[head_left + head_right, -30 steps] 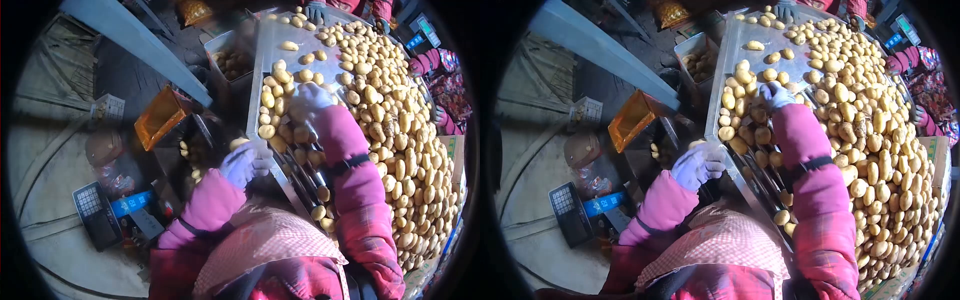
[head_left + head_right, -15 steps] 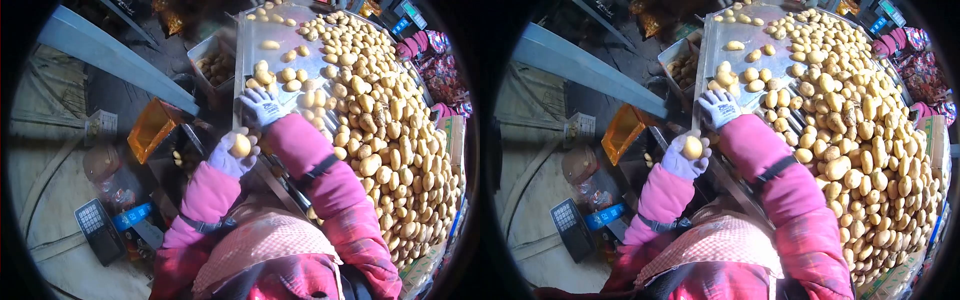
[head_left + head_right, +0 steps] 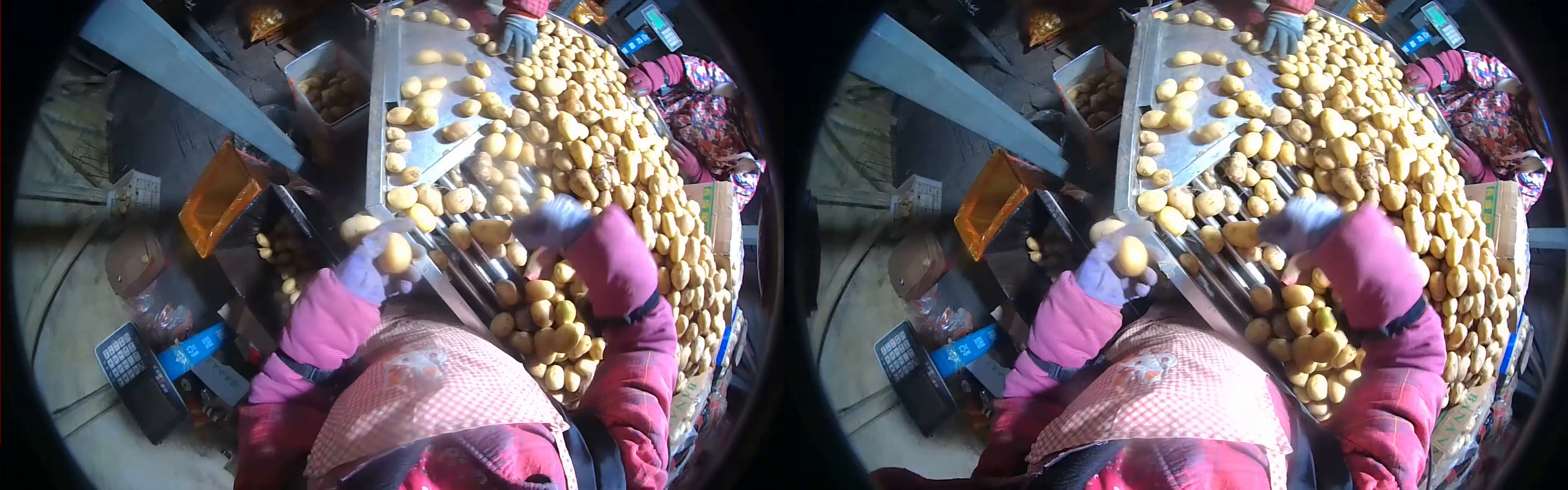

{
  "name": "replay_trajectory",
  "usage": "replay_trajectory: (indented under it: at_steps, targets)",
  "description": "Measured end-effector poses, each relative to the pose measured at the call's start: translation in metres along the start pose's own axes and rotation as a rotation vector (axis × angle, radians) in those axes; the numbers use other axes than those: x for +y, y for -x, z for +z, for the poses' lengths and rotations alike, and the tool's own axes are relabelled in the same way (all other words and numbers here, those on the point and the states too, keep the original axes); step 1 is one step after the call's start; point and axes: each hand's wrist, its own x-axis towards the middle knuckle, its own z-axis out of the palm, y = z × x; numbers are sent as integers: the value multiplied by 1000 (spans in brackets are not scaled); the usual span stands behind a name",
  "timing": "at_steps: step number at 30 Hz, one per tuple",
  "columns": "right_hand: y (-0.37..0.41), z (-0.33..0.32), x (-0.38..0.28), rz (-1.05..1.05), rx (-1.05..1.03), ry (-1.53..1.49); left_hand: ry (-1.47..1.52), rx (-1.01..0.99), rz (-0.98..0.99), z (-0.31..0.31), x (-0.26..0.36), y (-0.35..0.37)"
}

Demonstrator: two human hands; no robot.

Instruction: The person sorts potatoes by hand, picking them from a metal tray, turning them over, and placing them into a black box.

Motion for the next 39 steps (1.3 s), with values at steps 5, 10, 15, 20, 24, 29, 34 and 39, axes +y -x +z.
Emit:
replay_trajectory:
  at_steps: [5, 10, 15, 20, 24, 29, 34, 39]
  targets:
    - [-34, 86, 2, -319, -32, -186, -187, -72, -142, 18, -23, -21]
    - [-81, 55, 0, -251, 52, -349, -128, 18, -157, 23, -23, -30]
    - [-81, 37, 71, -275, 265, -545, -96, 65, -124, 7, -23, -27]
    - [-31, 55, 45, -119, -103, 98, -42, 38, -216, 7, -26, -32]
    - [-62, 65, 39, -280, 310, -101, -29, 59, -194, 16, -25, -35]
    - [-119, 15, 44, -349, 677, -274, -23, 131, -218, 20, -22, -37]
    - [-170, 16, -12, 42, 618, 81, 5, 149, -217, 25, -19, -40]
    - [-179, 7, -11, 100, 568, -249, -60, 209, -43, 46, 13, -25]
